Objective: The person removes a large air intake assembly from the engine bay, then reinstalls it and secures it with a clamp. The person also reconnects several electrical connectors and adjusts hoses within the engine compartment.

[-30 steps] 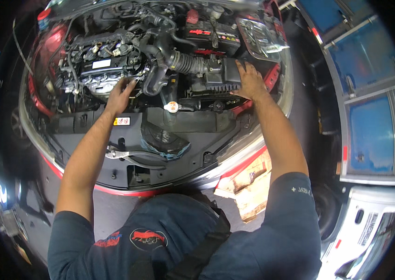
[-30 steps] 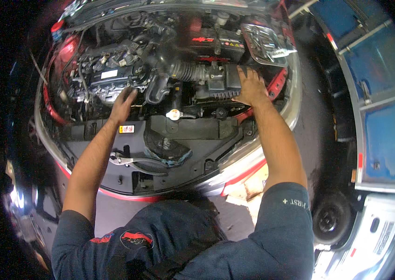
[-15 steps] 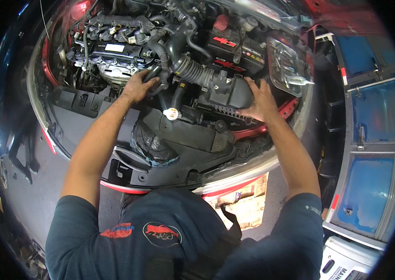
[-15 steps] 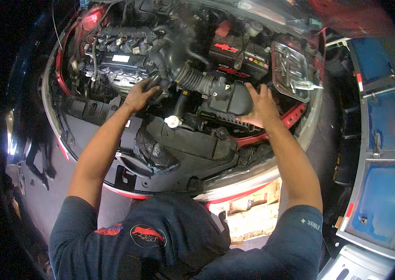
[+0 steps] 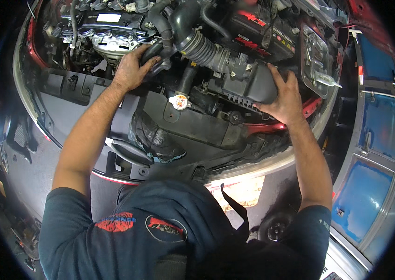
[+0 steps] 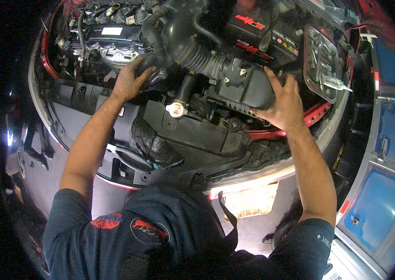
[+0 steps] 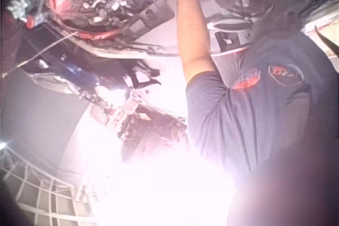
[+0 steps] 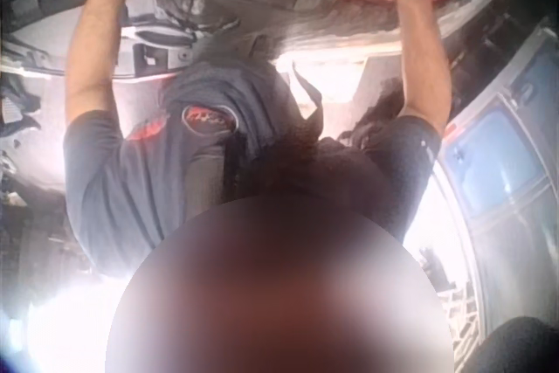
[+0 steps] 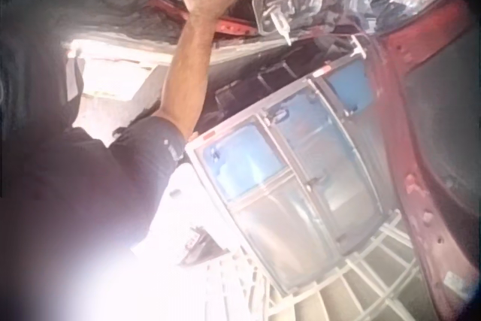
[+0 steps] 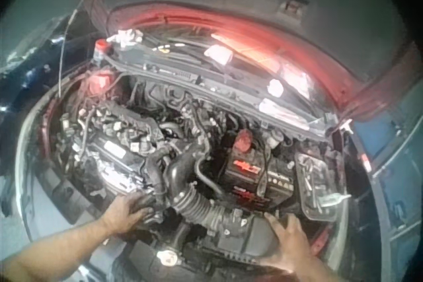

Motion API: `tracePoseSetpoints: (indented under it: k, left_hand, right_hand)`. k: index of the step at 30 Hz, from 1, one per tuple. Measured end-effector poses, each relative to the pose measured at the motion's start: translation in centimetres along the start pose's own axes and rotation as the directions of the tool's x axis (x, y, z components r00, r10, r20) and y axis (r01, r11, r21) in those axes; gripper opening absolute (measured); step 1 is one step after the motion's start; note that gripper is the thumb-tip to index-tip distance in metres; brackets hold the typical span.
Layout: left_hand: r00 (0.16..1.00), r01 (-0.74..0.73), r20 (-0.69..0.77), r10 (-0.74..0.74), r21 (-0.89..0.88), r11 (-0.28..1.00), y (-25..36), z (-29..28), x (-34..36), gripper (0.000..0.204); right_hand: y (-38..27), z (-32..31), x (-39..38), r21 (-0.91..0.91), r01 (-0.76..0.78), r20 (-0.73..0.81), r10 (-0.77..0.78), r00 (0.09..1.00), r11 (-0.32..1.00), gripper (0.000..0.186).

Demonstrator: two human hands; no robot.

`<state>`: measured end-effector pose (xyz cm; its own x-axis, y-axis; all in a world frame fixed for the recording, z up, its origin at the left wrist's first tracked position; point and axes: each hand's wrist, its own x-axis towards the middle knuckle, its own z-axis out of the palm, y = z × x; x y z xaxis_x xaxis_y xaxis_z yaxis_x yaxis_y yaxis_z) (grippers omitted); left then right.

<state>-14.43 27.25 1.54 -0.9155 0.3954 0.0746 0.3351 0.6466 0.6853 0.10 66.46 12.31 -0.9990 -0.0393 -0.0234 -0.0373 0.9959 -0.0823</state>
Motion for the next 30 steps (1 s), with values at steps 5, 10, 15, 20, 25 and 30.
tracePoseSetpoints:
  k: [5, 10, 15, 20, 25, 30]
  left_hand:
    - [0.998, 0.005, -0.059, -0.006, -0.018, 1.000, -1.2, 1.0, -0.2, 0.056]
    - [0.995, 0.031, -0.098, -0.036, -0.045, 0.998, -1.0, 0.7, -0.4, 0.056]
    - [0.979, 0.082, -0.169, -0.113, -0.178, 0.981, 0.3, 1.8, -1.0, 0.055]
    - [0.969, 0.120, -0.196, -0.152, -0.167, 0.979, 1.8, 2.6, -1.2, 0.054]
    - [0.782, -0.087, -0.614, 0.105, 0.060, 0.994, 7.2, 4.3, -2.8, 0.059]
    - [0.872, -0.486, -0.060, 0.487, -0.243, 0.840, 14.1, 7.6, -6.4, 0.023]
  right_hand:
    - [-1.4, -0.2, -0.2, -0.061, 0.006, -0.056, -0.010, 0.998, 0.998, 0.115]
    - [-1.6, 1.2, -0.6, -0.046, -0.005, -0.111, 0.000, 0.994, 0.999, 0.115]
    - [0.5, 2.6, -0.5, 0.037, -0.026, -0.096, 0.030, 0.995, 0.999, 0.113]
    - [2.0, 4.3, -0.3, 0.106, -0.076, -0.019, 0.078, 0.997, 0.991, 0.118]
    - [3.1, 4.3, 0.0, 0.185, -0.130, 0.113, 0.111, 0.987, 0.974, 0.127]
    - [4.3, 3.3, 0.5, 0.301, -0.227, 0.326, 0.124, 0.937, 0.926, 0.116]
